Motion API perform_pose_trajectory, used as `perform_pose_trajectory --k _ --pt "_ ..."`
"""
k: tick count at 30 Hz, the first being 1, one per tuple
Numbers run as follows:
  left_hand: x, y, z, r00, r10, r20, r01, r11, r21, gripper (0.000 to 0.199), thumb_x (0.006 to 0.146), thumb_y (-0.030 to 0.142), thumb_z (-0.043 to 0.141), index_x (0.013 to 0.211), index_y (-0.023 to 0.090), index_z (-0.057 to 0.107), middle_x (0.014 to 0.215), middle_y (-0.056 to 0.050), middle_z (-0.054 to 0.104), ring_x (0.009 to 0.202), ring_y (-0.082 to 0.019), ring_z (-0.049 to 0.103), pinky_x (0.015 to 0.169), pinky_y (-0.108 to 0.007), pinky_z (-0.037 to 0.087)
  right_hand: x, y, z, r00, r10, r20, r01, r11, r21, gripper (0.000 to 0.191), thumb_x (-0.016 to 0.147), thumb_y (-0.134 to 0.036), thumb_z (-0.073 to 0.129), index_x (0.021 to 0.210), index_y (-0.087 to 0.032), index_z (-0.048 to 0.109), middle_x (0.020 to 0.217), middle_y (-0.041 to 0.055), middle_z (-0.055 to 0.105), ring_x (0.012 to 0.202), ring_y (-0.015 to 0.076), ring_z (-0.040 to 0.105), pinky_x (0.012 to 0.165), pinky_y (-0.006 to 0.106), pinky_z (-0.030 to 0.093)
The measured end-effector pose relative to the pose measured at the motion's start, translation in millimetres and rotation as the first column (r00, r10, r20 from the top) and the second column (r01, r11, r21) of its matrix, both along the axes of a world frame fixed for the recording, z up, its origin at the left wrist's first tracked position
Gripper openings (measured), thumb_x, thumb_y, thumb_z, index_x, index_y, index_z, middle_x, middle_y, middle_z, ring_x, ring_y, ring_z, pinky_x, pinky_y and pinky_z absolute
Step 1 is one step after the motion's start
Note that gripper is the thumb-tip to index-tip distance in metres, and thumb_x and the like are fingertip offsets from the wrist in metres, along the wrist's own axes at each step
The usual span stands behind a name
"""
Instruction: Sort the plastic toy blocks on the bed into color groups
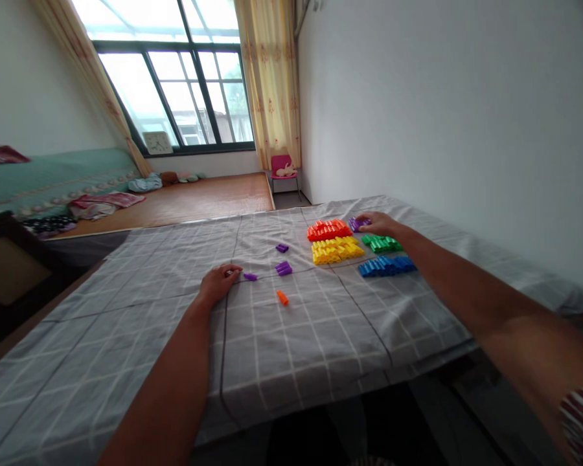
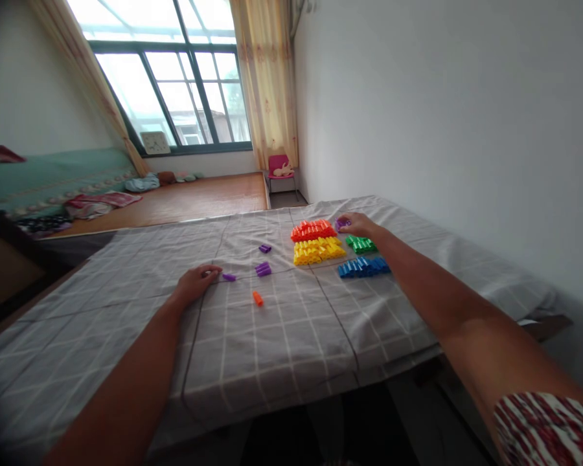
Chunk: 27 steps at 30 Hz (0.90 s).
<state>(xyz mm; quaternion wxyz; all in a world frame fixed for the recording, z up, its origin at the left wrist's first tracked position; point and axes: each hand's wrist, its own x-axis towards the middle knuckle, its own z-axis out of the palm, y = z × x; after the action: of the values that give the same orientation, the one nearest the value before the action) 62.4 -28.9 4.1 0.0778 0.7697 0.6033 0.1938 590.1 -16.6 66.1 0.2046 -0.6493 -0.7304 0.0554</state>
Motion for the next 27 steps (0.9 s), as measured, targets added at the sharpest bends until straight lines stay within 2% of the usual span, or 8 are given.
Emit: perform_pose_trajectory --k 3,7,13,19,21,23,25,27 --pt "-2 3 -1.8 1.0 0.0 0.006 0.0 1.0 0.006 0.037 0.083 0.044 0.046 0.102 0.026 0.073 0.101 -0.002 0.071 0.086 -0.019 0.063 0.075 -0.027 0.045 42 23 -10.3 0.973 -0.192 0.126 0.193 0.981 0.005 0.036 0.069 -0.023 0.07 0.104 -0.018 0.071 0.105 0.0062 0.072 0.094 0.0231 0.065 0.082 0.029 0.049" --pt "-4 4 -1.7 1.0 0.006 0.03 -0.006 1.0 -0.017 0.038 0.082 0.045 0.046 0.103 0.026 0.073 0.099 -0.002 0.072 0.083 -0.019 0.063 0.075 -0.027 0.045 59 50 -22.8 0.947 -0.249 0.202 0.259 0.966 -0.02 0.041 0.069 -0.018 0.068 0.11 -0.015 0.069 0.109 0.0093 0.071 0.096 0.0237 0.065 0.083 0.029 0.049" --pt "-3 3 1.9 0.997 0.026 0.078 -0.024 0.999 -0.034 0.039 0.081 0.046 0.048 0.101 0.025 0.074 0.089 -0.001 0.073 0.082 -0.019 0.063 0.074 -0.027 0.046 52 69 -29.0 0.944 -0.213 0.252 0.235 0.97 -0.062 0.043 0.072 -0.016 0.064 0.114 -0.015 0.069 0.111 0.0097 0.07 0.096 0.0232 0.064 0.081 0.029 0.048" --pt "0 3 2.1 0.994 0.035 0.1 -0.031 0.999 -0.044 0.038 0.081 0.044 0.049 0.102 0.024 0.074 0.087 -0.001 0.073 0.078 -0.018 0.063 0.072 -0.026 0.046 16 57 -19.4 0.943 -0.212 0.256 0.183 0.974 0.131 0.048 0.073 -0.009 0.054 0.119 -0.011 0.065 0.12 0.0139 0.066 0.104 0.0254 0.06 0.092 0.033 0.045" --pt "0 4 0.3 0.995 0.032 0.097 -0.028 0.999 -0.041 0.038 0.082 0.043 0.049 0.102 0.024 0.074 0.09 -0.001 0.073 0.079 -0.018 0.063 0.073 -0.026 0.046 -22 46 -11.8 0.972 -0.093 0.216 0.046 0.976 0.213 0.044 0.075 -0.007 0.05 0.117 -0.01 0.066 0.119 0.0146 0.065 0.108 0.0252 0.059 0.098 0.035 0.041" --pt "0 5 -1.5 0.995 0.029 0.093 -0.026 0.999 -0.039 0.037 0.082 0.042 0.049 0.102 0.024 0.074 0.093 -0.001 0.073 0.08 -0.018 0.063 0.074 -0.026 0.046 -70 28 -6.4 0.975 0.148 0.166 -0.186 0.952 0.242 0.041 0.08 -0.009 0.047 0.116 -0.012 0.066 0.116 0.0128 0.066 0.107 0.0237 0.059 0.1 0.037 0.041" --pt "0 6 -2.7 0.996 0.023 0.091 -0.021 0.999 -0.028 0.036 0.083 0.041 0.049 0.102 0.023 0.074 0.097 -0.002 0.073 0.082 -0.018 0.063 0.077 -0.027 0.046 -121 7 -5.1 0.887 0.432 0.16 -0.459 0.861 0.22 0.038 0.083 -0.012 0.049 0.117 -0.018 0.066 0.118 0.0099 0.066 0.11 0.0229 0.057 0.101 0.039 0.04" --pt "0 6 -3.2 0.996 0.015 0.088 -0.013 1.0 -0.016 0.035 0.083 0.04 0.05 0.101 0.024 0.074 0.102 -0.002 0.072 0.082 -0.018 0.063 0.079 -0.027 0.046 -165 -13 -7.9 0.743 0.645 0.176 -0.669 0.727 0.158 0.044 0.082 -0.007 0.051 0.121 -0.022 0.064 0.123 0.0077 0.064 0.113 0.0216 0.054 0.1 0.039 0.04"
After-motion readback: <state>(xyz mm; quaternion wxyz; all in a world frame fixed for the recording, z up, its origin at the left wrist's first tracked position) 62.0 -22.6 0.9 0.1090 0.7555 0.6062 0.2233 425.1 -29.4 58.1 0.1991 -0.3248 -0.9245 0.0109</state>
